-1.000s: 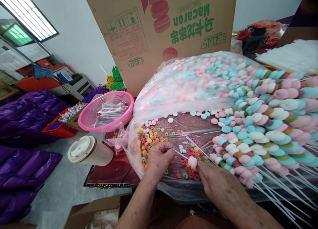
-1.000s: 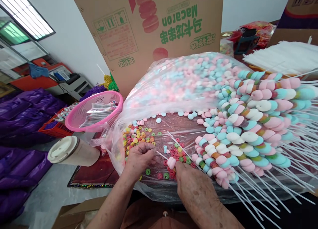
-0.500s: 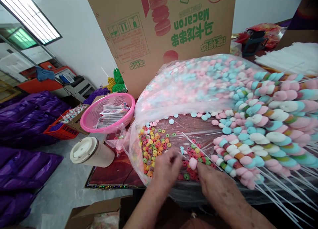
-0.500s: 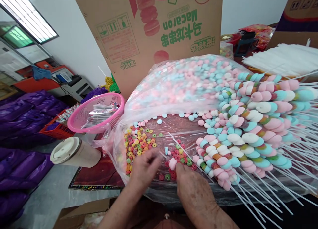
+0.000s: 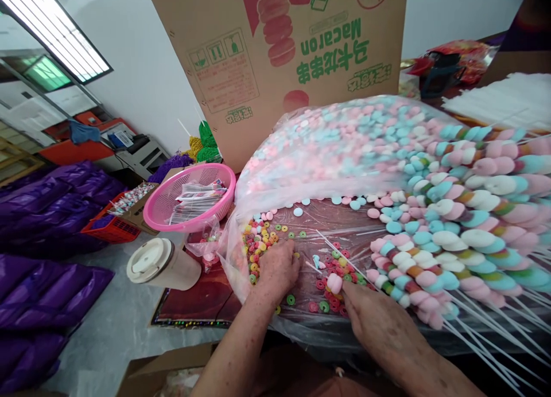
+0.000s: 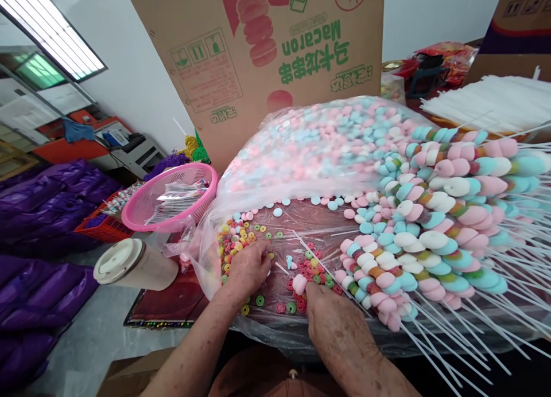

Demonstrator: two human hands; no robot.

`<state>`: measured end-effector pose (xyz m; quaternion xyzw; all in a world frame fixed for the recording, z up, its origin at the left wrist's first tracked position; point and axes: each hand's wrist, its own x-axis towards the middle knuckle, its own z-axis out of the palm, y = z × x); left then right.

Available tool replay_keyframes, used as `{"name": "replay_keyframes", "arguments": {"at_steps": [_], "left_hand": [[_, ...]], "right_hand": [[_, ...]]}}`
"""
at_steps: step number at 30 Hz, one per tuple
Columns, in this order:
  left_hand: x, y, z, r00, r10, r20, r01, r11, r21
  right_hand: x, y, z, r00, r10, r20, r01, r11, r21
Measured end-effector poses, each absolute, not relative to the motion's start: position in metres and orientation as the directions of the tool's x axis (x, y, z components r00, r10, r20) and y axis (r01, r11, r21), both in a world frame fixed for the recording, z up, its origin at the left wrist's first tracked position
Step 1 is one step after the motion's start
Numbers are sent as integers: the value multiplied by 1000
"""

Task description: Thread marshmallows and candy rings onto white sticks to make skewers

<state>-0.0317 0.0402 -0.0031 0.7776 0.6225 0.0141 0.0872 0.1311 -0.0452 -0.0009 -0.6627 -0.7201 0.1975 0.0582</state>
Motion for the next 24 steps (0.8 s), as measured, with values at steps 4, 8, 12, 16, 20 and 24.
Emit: {"name": "replay_keyframes", "arguments": {"at_steps": [4,8,12,16,20,24], "left_hand": [[-33,38,-6,222,973,-66,933,-192,306],[-31,28,-10,149,984,-95,764,-53,644],[-30,13,-15,88,990,-108,597,34,801],[-31,9,-14,-2,992,-127,557,107,824],[-22,3,-11,-3,989,-147,545,125,829],[-14,-8,-8,116,987,-112,498,40,866]], "right_hand": [[129,-44,1,-117,967,-226,936,31,-352],[130,-45,3,-110,968,-227,945,31,-325],[128,-44,7,-129,964,-233,946,48,-322],[126,-42,11,-131,956,-262,946,41,-323],[123,-43,9,-127,946,-298,953,34,-301],[121,-42,3,-99,955,-278,960,18,-279]]}}
